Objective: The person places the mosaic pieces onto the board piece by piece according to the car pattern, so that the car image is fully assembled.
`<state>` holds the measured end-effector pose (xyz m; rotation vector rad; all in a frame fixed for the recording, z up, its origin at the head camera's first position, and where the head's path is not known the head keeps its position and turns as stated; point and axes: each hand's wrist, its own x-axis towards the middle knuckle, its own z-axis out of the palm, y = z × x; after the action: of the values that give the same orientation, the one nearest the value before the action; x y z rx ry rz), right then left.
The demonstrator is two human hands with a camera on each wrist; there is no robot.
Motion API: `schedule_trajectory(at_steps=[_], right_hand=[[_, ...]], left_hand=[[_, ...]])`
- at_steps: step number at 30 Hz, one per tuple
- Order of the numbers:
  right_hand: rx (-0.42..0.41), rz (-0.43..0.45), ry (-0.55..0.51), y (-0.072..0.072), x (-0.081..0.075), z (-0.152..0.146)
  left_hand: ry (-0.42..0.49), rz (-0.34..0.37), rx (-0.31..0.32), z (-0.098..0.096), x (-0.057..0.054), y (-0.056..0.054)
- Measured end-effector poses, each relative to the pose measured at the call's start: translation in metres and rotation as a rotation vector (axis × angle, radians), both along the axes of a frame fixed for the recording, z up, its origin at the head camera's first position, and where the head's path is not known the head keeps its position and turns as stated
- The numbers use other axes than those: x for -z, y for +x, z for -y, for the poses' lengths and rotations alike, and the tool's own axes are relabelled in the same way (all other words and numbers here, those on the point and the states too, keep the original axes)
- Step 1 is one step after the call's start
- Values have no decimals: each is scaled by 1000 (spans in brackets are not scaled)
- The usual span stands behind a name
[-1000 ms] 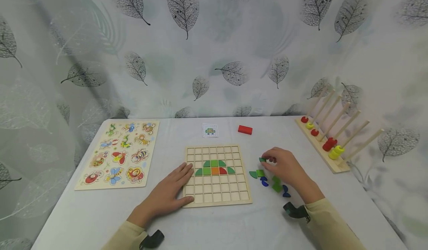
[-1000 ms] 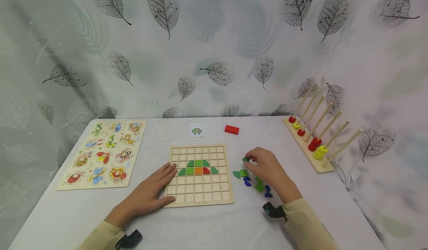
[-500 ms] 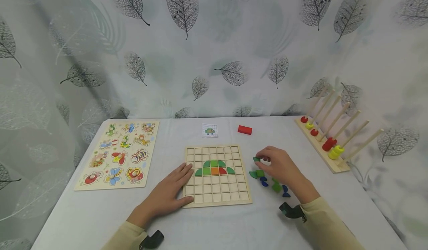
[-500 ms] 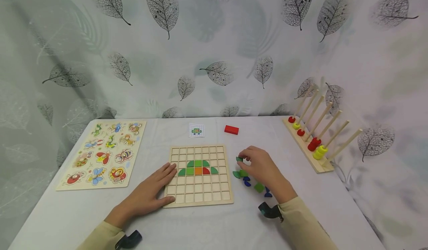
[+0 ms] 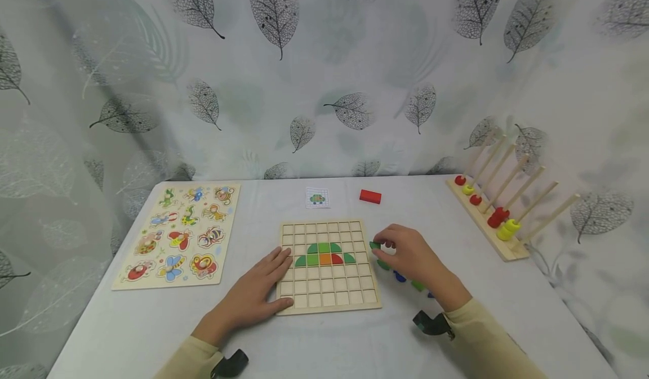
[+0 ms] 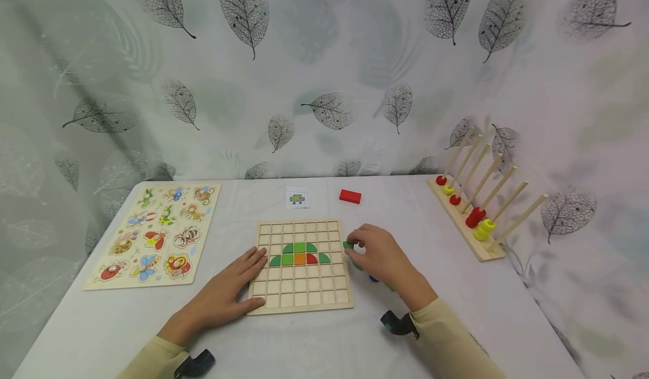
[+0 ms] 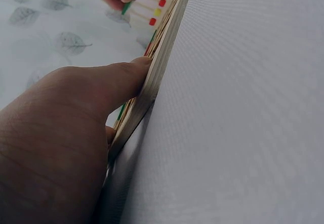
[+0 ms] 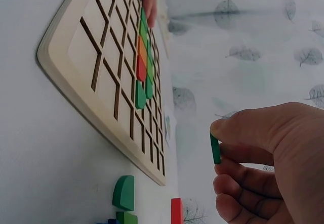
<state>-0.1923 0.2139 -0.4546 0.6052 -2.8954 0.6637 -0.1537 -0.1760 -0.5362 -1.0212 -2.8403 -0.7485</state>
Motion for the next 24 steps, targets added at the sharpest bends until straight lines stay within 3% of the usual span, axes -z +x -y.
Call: schedule_trajectory(at_steps=[24], right_hand=[[-169, -40, -66, 4, -1, 49]], left_hand=[[8, 4, -2, 0, 0, 1]])
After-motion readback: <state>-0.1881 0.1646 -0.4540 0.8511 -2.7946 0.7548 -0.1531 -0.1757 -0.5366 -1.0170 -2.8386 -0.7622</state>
